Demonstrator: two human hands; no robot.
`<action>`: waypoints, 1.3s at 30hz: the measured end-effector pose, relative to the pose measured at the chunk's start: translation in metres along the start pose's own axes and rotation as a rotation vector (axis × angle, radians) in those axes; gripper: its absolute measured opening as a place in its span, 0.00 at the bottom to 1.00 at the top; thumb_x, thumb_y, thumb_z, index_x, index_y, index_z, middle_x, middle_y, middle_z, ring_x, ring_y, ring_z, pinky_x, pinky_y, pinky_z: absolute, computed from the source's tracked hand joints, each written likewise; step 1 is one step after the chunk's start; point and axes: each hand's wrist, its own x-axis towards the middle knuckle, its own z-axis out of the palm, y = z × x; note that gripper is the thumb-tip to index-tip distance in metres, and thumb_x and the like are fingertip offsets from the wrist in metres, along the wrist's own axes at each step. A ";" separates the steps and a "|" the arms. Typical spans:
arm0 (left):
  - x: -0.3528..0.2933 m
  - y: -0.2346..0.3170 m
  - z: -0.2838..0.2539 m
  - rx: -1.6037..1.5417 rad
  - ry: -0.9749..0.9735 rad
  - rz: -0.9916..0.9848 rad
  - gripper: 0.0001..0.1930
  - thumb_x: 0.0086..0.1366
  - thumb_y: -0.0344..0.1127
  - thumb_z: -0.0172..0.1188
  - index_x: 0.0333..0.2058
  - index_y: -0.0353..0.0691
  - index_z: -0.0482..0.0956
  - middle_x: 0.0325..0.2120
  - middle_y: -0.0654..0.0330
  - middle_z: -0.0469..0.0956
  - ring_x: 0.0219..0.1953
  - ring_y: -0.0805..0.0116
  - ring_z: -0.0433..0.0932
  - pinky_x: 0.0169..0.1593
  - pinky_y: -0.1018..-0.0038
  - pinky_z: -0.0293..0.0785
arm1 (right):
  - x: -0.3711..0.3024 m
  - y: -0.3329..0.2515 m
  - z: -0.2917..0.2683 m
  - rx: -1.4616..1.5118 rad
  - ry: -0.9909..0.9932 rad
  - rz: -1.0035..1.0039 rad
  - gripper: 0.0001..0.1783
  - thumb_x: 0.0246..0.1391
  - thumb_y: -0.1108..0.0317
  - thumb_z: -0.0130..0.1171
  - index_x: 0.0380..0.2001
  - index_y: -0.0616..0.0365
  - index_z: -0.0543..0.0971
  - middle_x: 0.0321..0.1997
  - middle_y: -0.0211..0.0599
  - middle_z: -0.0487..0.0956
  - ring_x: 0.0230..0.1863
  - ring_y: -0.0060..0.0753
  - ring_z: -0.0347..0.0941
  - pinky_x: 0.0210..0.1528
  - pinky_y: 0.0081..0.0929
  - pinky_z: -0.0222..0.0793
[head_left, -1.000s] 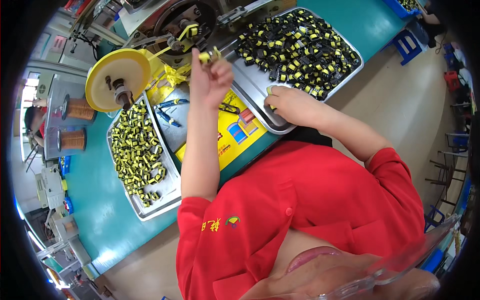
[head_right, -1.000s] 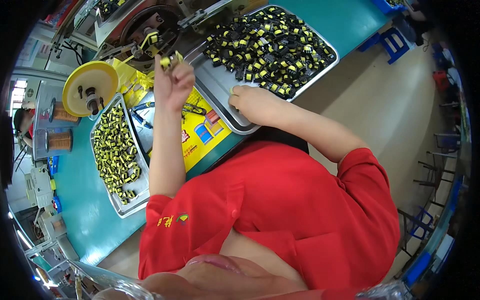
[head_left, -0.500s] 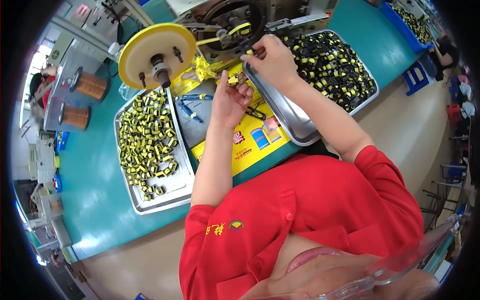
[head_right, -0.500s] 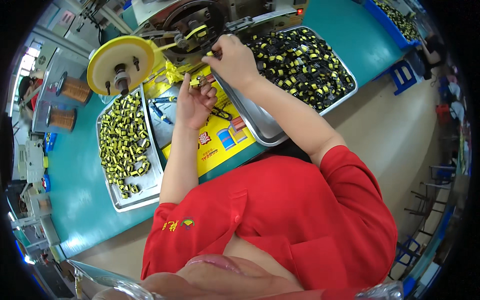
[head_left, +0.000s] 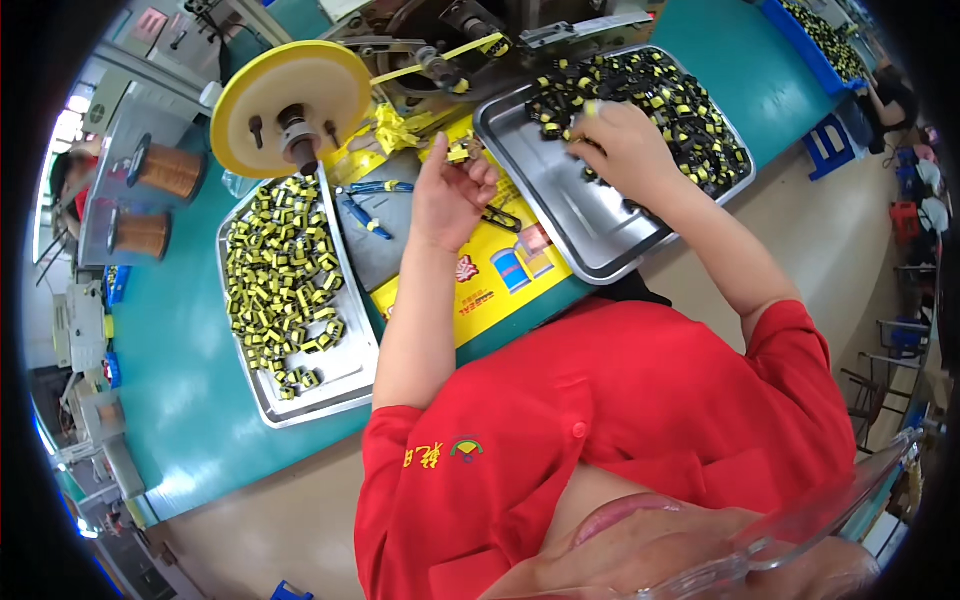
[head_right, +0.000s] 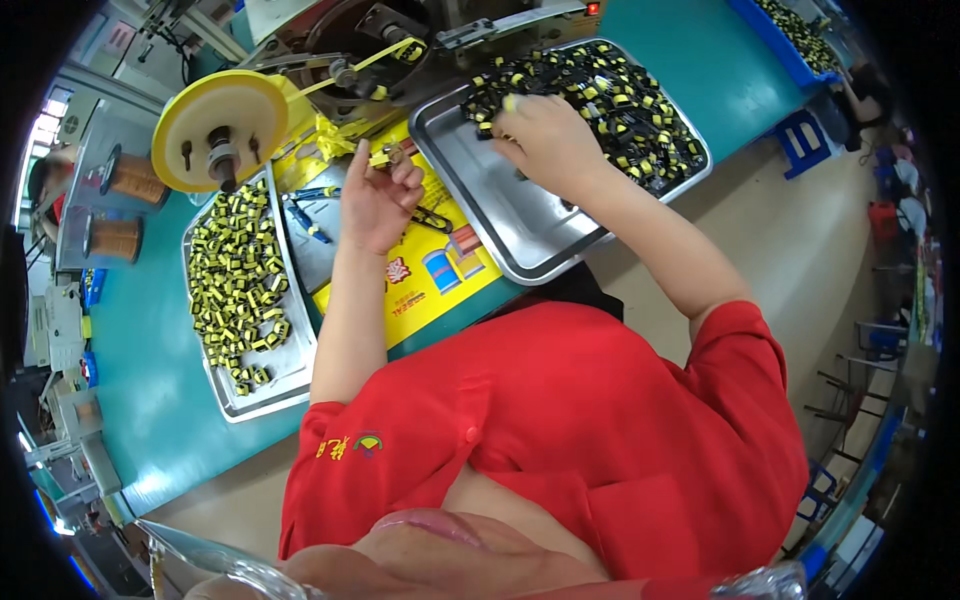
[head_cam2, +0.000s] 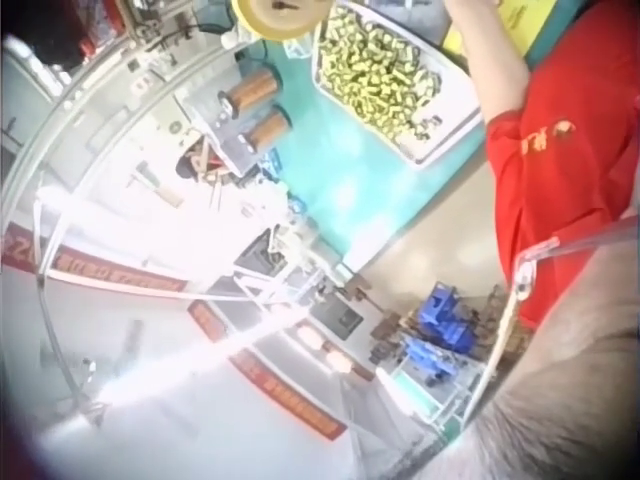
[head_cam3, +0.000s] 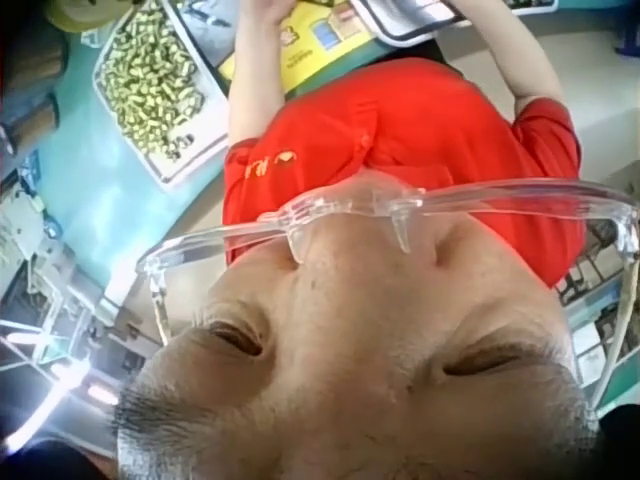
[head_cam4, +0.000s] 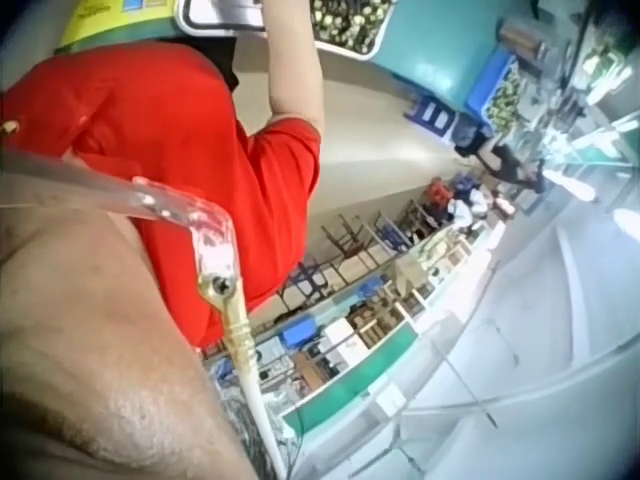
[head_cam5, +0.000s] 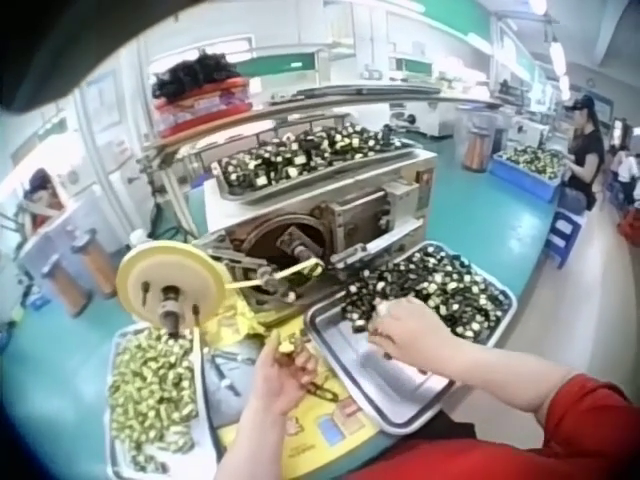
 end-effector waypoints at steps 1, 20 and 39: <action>0.001 -0.001 -0.002 0.014 -0.024 0.003 0.21 0.64 0.54 0.46 0.33 0.38 0.70 0.21 0.61 0.66 0.28 0.65 0.68 0.26 0.76 0.60 | -0.015 0.005 -0.003 -0.049 -0.066 -0.041 0.18 0.38 0.65 0.65 0.36 0.54 0.77 0.37 0.34 0.74 0.41 0.37 0.69 0.47 0.31 0.63; 0.053 0.006 0.027 -0.236 -0.275 -0.041 0.24 0.64 0.56 0.44 0.36 0.36 0.69 0.24 0.60 0.66 0.32 0.64 0.66 0.33 0.72 0.65 | -0.048 -0.031 0.015 0.238 -0.283 -0.116 0.17 0.46 0.69 0.58 0.42 0.56 0.74 0.35 0.39 0.71 0.37 0.38 0.72 0.37 0.31 0.70; 0.011 -0.016 0.009 0.042 0.098 0.006 0.13 0.64 0.49 0.47 0.36 0.48 0.70 0.22 0.62 0.68 0.27 0.64 0.67 0.31 0.71 0.63 | 0.088 -0.051 0.055 0.598 0.586 0.338 0.19 0.37 0.64 0.70 0.27 0.64 0.73 0.28 0.38 0.73 0.25 0.29 0.75 0.28 0.23 0.72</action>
